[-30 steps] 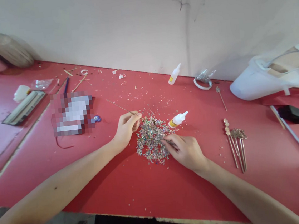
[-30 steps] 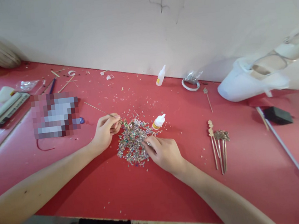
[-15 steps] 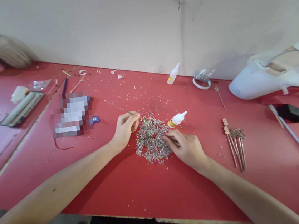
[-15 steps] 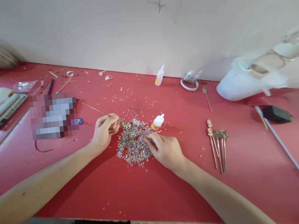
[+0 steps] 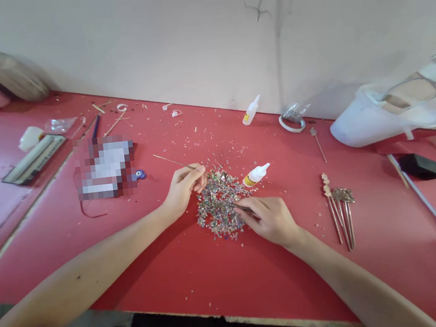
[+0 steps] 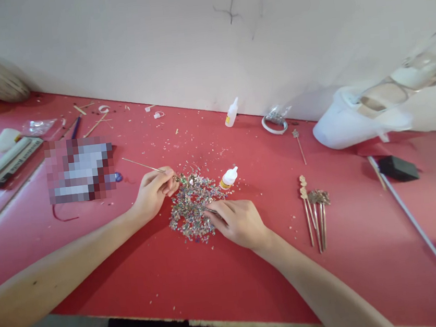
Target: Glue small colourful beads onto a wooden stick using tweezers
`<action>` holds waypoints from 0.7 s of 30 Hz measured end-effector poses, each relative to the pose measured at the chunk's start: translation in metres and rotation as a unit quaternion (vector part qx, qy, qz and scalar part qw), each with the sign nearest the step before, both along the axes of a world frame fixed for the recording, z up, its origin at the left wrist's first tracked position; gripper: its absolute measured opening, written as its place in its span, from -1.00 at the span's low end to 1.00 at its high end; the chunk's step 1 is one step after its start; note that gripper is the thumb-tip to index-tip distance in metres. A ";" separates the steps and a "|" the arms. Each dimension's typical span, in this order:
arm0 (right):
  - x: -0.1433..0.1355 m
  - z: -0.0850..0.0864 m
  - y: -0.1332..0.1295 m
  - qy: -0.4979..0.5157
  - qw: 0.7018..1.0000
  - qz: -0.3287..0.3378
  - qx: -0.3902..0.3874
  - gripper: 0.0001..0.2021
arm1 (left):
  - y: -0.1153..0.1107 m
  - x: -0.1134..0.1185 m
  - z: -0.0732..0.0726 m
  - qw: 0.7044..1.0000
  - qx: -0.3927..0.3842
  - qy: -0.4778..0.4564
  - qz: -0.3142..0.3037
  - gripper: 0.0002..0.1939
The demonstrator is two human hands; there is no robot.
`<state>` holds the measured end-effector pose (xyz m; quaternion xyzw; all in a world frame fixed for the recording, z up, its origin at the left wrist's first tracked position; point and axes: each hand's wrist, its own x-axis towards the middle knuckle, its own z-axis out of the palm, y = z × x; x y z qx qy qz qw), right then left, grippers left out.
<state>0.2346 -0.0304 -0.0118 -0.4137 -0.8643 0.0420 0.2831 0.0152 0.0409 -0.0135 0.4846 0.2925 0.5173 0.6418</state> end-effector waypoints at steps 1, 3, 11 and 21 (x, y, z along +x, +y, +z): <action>0.002 0.000 0.000 0.004 1.000 0.001 0.001 -0.90 | -0.001 0.000 0.000 1.000 0.000 0.005 -0.015 -0.58; 0.006 0.000 0.001 0.004 1.000 0.000 0.004 -0.90 | -0.004 -0.002 0.002 0.998 -0.006 0.015 -0.057 -0.56; 0.021 -0.004 0.007 0.049 0.998 -0.040 -0.008 -0.94 | -0.015 -0.006 0.012 0.962 0.019 0.097 -0.255 -0.56; 0.011 -0.006 0.008 0.067 0.983 -0.147 -0.086 -0.85 | -0.010 -0.004 0.016 0.954 0.115 0.161 -0.226 -0.54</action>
